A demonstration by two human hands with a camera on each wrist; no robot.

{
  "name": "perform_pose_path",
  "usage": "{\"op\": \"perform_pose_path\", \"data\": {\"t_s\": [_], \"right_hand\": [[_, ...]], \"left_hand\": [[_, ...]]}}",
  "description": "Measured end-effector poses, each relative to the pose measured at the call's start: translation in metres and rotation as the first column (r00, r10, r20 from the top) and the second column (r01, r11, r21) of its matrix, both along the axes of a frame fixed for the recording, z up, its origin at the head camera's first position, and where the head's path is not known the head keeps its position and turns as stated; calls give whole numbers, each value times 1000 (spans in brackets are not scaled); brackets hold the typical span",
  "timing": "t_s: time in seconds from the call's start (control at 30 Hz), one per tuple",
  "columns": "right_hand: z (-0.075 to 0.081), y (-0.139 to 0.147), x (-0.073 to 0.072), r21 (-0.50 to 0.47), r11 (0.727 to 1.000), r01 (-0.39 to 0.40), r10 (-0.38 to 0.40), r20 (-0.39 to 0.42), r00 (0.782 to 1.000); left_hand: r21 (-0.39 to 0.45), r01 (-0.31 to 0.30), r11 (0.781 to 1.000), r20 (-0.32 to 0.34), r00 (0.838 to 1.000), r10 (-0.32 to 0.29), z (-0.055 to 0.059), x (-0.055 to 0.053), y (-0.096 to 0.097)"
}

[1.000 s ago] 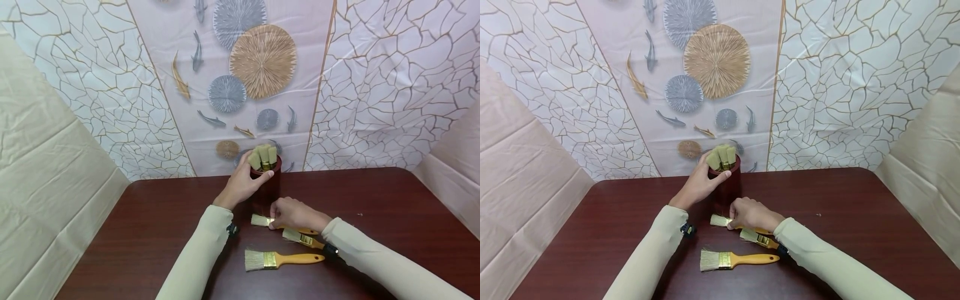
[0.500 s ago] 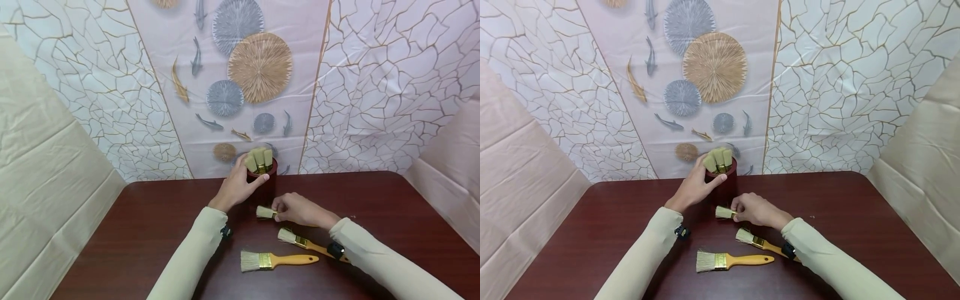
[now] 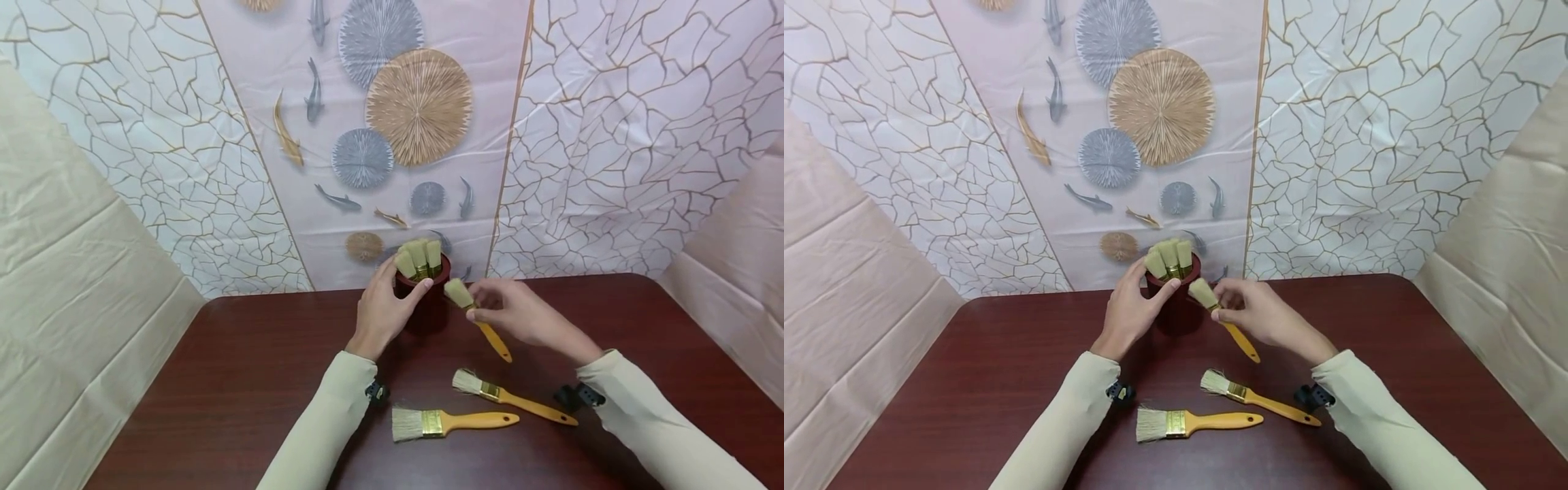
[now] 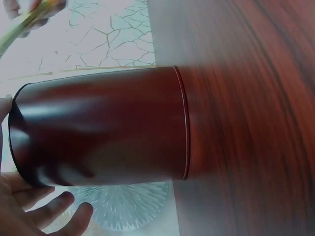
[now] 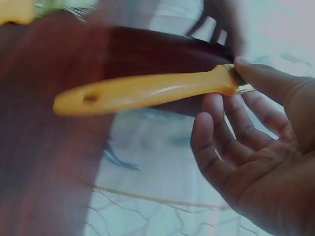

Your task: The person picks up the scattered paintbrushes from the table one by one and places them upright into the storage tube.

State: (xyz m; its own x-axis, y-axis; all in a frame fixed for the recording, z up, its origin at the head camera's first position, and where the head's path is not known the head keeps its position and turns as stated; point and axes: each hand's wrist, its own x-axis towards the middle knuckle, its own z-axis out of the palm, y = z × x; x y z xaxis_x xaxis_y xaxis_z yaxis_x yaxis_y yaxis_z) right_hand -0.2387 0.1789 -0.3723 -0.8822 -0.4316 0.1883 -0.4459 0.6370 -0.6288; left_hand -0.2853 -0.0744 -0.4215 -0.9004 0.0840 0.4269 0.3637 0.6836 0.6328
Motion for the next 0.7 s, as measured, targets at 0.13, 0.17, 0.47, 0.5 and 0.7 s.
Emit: {"op": "perform_pose_path", "data": {"t_s": [0.13, 0.17, 0.47, 0.5, 0.7], "right_hand": [[21, 5, 3, -77, 995, 57, -61, -47, 997], [26, 6, 4, -102, 992, 69, -74, -47, 996], [79, -8, -4, -289, 951, 113, -166, -167, 972], [85, -11, -6, -305, 945, 115, -178, -185, 967], [109, -32, -26, -386, 916, 111, -213, -233, 949]], "left_hand": [[28, -10, 1000, -17, 1000, 11, -1, 1, 3], [29, -11, 1000, -22, 1000, 12, -1, 1, 3], [-39, -29, 999, -9, 1000, 28, 1, 1, 3], [-43, -29, 999, -3, 1000, 29, 1, 1, 3], [-43, -22, 999, 17, 1000, 23, 4, 3, 3]]}}
